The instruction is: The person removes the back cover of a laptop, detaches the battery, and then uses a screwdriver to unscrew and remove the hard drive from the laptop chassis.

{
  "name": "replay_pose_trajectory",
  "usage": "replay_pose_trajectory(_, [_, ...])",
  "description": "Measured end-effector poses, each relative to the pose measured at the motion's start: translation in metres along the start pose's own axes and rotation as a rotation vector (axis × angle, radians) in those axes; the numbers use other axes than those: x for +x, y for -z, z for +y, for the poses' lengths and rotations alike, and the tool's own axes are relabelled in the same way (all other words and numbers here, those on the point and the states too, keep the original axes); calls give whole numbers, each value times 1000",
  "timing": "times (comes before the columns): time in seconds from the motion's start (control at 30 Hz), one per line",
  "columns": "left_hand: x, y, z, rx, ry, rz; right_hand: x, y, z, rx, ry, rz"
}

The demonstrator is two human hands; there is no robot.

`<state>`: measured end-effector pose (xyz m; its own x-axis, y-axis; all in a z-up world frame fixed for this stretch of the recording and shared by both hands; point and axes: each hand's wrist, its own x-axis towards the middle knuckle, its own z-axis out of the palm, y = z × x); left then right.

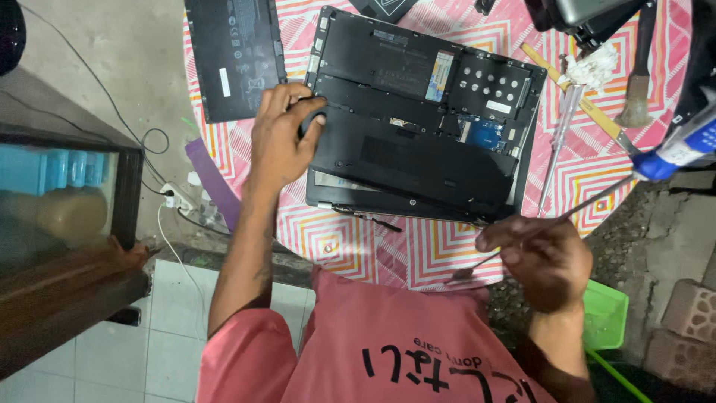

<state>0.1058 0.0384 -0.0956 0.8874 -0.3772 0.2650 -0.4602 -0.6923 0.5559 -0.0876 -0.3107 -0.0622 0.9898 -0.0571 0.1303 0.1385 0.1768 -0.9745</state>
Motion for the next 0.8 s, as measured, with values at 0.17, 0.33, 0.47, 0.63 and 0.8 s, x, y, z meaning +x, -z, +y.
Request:
replay_pose_trajectory(0.17, [-2, -2, 19, -23, 11, 63, 40, -3, -17, -220, -33, 187])
replay_pose_trajectory(0.33, [-2, -8, 21, 51, 65, 59, 49, -2, -30, -165, 31, 193])
replay_pose_trajectory(0.47, [-2, -3, 36, -112, 51, 166, 65, -14, -56, -190, 152, 179])
replay_pose_trajectory(0.63, [6, 7, 53, -663, -153, -48, 121, -56, -85, -273, 269, 28])
replay_pose_trajectory(0.8, [22, -7, 42, -677, -94, -53, 193, -114, -74, -298, 258, -301])
